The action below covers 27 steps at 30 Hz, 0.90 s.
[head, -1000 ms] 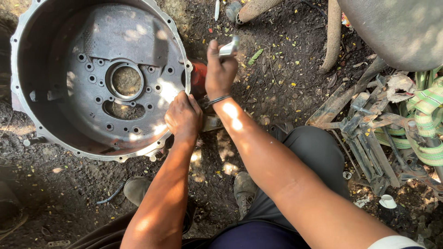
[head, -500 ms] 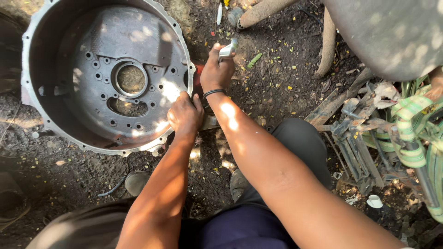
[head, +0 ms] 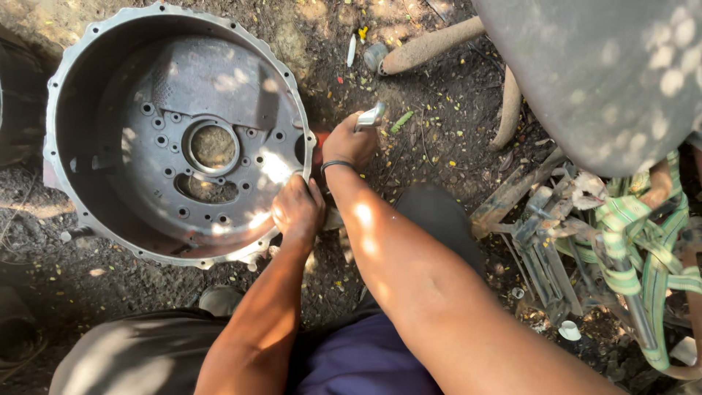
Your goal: The person uses a hammer and a metal tool to work on a large circular mechanical part, then uses a wrench to tighten a bolt on the part.
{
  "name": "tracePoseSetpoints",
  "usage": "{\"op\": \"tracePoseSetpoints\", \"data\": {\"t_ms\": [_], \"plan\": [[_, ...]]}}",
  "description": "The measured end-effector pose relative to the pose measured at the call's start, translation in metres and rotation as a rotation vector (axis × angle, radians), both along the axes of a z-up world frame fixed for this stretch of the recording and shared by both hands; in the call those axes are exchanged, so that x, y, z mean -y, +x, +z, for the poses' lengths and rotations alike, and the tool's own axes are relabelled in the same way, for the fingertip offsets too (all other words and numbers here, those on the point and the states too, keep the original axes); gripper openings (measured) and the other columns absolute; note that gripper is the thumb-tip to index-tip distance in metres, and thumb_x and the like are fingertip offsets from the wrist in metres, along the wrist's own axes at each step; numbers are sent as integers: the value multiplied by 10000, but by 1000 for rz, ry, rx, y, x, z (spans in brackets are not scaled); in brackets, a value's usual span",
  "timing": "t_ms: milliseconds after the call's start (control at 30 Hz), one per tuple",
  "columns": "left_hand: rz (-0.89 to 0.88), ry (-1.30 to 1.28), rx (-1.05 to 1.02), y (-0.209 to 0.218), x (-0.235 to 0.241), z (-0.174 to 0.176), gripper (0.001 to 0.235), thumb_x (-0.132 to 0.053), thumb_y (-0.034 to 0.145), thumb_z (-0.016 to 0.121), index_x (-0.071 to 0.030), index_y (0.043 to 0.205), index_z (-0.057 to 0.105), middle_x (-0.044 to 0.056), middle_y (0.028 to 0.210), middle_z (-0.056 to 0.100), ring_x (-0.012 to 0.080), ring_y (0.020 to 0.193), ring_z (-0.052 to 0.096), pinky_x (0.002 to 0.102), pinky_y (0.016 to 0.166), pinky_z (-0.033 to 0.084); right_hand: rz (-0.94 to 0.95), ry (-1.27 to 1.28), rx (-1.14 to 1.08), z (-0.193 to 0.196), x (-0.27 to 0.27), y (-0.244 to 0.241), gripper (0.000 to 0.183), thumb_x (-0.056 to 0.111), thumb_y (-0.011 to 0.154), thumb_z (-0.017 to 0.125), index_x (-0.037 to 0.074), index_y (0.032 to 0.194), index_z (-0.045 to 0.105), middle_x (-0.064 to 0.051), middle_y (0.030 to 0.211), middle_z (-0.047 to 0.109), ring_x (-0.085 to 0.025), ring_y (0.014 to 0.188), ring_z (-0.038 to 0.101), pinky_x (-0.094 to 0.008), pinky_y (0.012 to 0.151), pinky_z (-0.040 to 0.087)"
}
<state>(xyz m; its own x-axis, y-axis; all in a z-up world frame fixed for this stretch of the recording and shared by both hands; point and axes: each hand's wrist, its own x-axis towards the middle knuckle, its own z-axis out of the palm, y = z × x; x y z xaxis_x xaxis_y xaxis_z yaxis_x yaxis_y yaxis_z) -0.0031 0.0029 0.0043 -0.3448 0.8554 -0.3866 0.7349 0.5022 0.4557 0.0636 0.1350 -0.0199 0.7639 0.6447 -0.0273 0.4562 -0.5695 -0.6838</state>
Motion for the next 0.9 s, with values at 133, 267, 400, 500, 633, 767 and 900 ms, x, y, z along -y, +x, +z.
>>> {"op": "tracePoseSetpoints", "data": {"t_ms": [133,267,400,500,633,767,900], "plan": [[-21,30,-13,-2,-2,0,303,-355,1005,546,-63,941,598,204,879,712,405,860,695,517,814,523,-70,-143,25,12,-32,-4,372,357,914,556,27,849,717,-232,876,731,-453,818,691,-565,763,522],[9,21,49,-3,-8,5,273,-333,952,550,-73,1012,607,210,886,711,416,808,692,520,745,526,-184,-230,-103,26,-54,-9,318,366,828,546,140,923,747,-173,911,750,-436,841,692,-555,771,531],[-6,64,-9,-2,-4,3,292,-351,979,547,-67,946,605,202,856,712,400,826,701,511,755,535,-56,-182,-128,13,-48,-4,339,381,850,546,106,939,724,-182,931,752,-419,859,710,-541,790,543],[-15,96,-57,1,0,-6,310,-360,991,551,-65,916,610,206,841,706,407,799,696,512,734,536,43,-99,-132,-23,-54,10,419,448,884,571,68,841,742,-188,897,739,-400,838,705,-518,764,538],[-9,162,-86,1,4,-7,332,-366,988,571,-58,872,612,208,814,698,411,774,690,511,721,533,168,64,-624,-61,-67,27,499,484,929,662,27,734,704,-108,665,629,-262,586,553,-432,552,395],[28,211,-67,3,6,-6,350,-372,992,587,-50,858,616,204,841,703,419,796,688,515,736,532,156,168,-741,-70,-63,34,584,469,964,690,-7,639,593,24,566,500,-109,505,416,-342,471,316],[12,138,-74,2,2,-7,368,-396,975,598,-41,885,631,220,871,711,431,811,694,524,743,535,173,208,-729,-65,-61,31,450,440,924,693,53,697,720,54,587,511,-88,534,423,-329,496,320]]}}
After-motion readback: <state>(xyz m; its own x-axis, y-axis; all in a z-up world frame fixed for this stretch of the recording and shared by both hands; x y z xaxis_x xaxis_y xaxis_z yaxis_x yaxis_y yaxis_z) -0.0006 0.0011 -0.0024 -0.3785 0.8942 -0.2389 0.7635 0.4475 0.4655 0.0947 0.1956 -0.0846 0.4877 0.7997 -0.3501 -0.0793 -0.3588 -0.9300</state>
